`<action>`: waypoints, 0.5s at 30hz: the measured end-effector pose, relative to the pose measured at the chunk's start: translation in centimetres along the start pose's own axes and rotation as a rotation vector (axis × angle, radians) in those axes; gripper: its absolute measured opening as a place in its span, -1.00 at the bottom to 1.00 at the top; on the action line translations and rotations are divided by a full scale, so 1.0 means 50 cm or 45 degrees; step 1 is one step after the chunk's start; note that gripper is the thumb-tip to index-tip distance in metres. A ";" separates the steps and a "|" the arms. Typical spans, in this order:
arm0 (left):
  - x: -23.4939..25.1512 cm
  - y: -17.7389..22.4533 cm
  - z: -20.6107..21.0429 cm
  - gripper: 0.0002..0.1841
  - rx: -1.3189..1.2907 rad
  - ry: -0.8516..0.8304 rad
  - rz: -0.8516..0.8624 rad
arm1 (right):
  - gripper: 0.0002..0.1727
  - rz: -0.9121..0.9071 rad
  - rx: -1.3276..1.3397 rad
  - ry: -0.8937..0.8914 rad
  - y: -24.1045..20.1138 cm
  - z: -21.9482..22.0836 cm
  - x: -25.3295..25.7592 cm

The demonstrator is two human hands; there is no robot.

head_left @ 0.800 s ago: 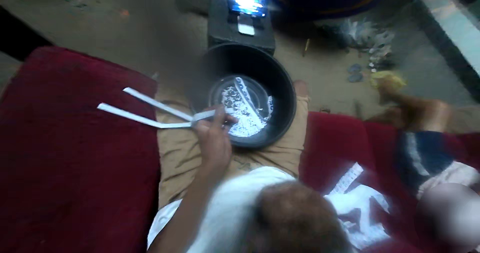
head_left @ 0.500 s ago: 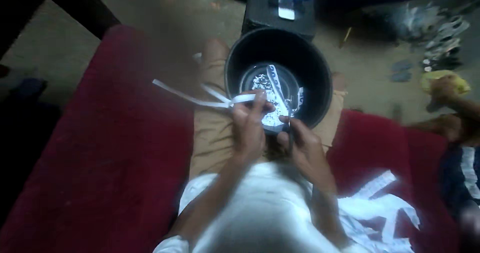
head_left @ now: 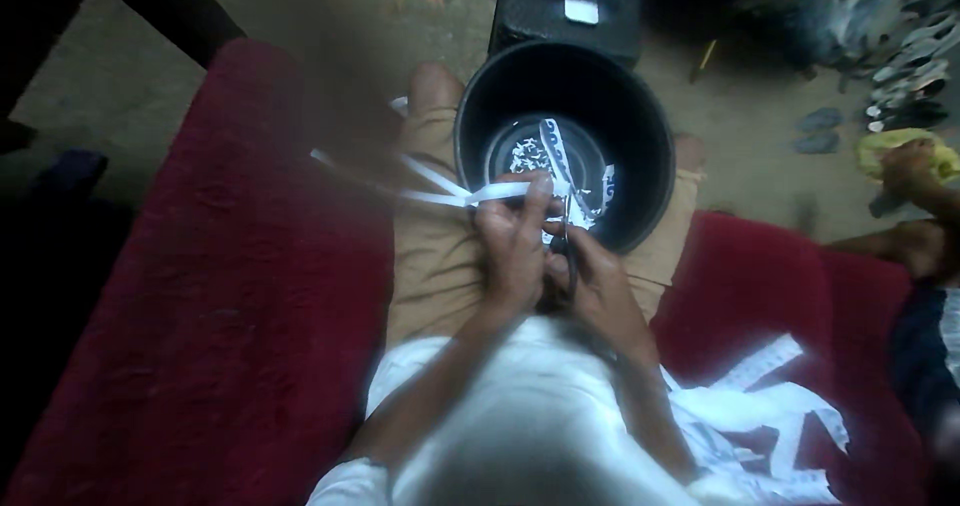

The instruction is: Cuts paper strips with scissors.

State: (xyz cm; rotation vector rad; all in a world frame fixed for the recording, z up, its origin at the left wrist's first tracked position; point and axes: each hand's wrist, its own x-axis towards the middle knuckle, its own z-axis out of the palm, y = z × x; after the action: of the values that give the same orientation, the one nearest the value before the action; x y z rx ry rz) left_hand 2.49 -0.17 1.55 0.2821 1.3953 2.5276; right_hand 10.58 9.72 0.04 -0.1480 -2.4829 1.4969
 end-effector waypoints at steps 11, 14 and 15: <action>0.006 -0.011 -0.001 -0.88 -0.015 0.038 0.013 | -0.51 -0.029 -0.016 -0.004 0.003 0.002 0.012; 0.008 -0.012 0.001 -0.90 -0.031 0.054 0.006 | -0.52 -0.033 -0.023 0.002 0.003 0.003 0.011; 0.006 -0.012 -0.001 -0.89 -0.025 0.041 0.008 | -0.52 -0.035 -0.018 0.004 0.004 0.003 0.012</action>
State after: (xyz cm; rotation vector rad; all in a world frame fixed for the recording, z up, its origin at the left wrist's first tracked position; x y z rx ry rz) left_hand 2.29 0.21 1.03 0.2441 1.3831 2.5604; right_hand 9.96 9.84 -0.12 -0.1182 -2.4837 1.4673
